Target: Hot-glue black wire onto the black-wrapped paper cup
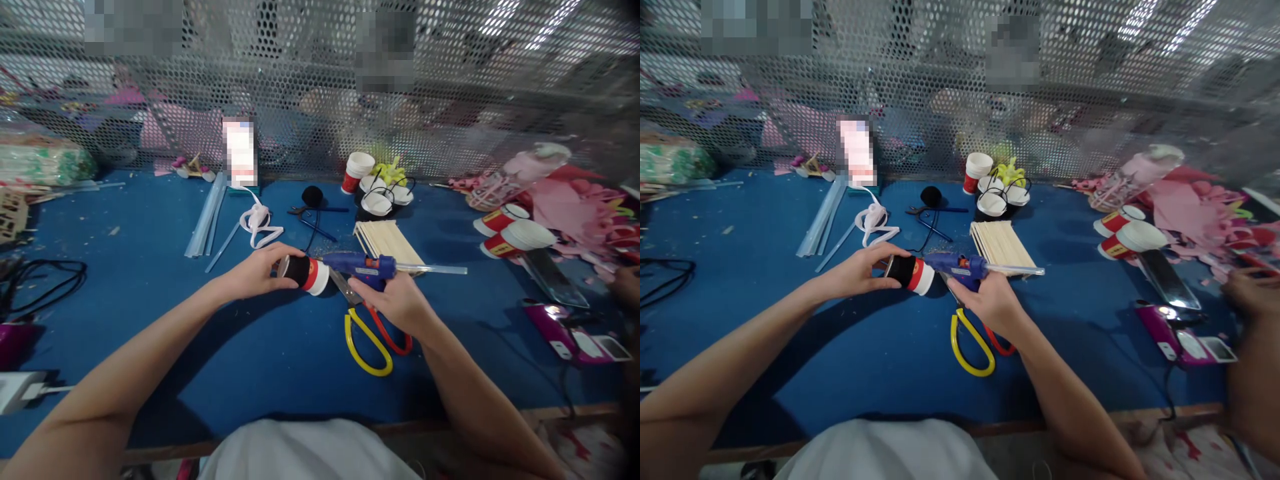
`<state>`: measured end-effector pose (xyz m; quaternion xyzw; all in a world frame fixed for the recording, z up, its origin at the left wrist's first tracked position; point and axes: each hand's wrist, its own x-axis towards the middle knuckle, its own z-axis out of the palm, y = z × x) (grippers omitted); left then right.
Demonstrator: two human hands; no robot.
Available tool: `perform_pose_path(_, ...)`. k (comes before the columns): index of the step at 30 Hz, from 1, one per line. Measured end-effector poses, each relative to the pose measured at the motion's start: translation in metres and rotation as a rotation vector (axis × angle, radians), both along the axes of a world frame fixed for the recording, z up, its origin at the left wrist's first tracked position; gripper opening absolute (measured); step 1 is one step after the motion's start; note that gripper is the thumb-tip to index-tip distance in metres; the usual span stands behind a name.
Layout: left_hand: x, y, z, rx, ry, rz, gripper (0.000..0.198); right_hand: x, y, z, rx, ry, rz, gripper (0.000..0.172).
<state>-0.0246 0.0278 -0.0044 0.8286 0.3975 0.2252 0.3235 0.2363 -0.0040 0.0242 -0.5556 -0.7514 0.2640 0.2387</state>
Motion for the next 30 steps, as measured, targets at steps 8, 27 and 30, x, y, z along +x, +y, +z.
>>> perform_pose_path(8,0.001,0.0,0.001,0.033,0.016,-0.007,0.049,0.0,0.001,-0.011,0.009,-0.073,-0.013,0.025)
perform_pose_path(27,0.002,-0.002,0.001,0.02,0.026,0.007,0.05,0.018,-0.004,-0.028,0.263,-0.351,0.168,0.034)
perform_pose_path(30,0.002,-0.002,0.001,0.013,0.024,0.019,0.05,0.02,-0.007,-0.028,0.332,-0.47,0.214,0.038)
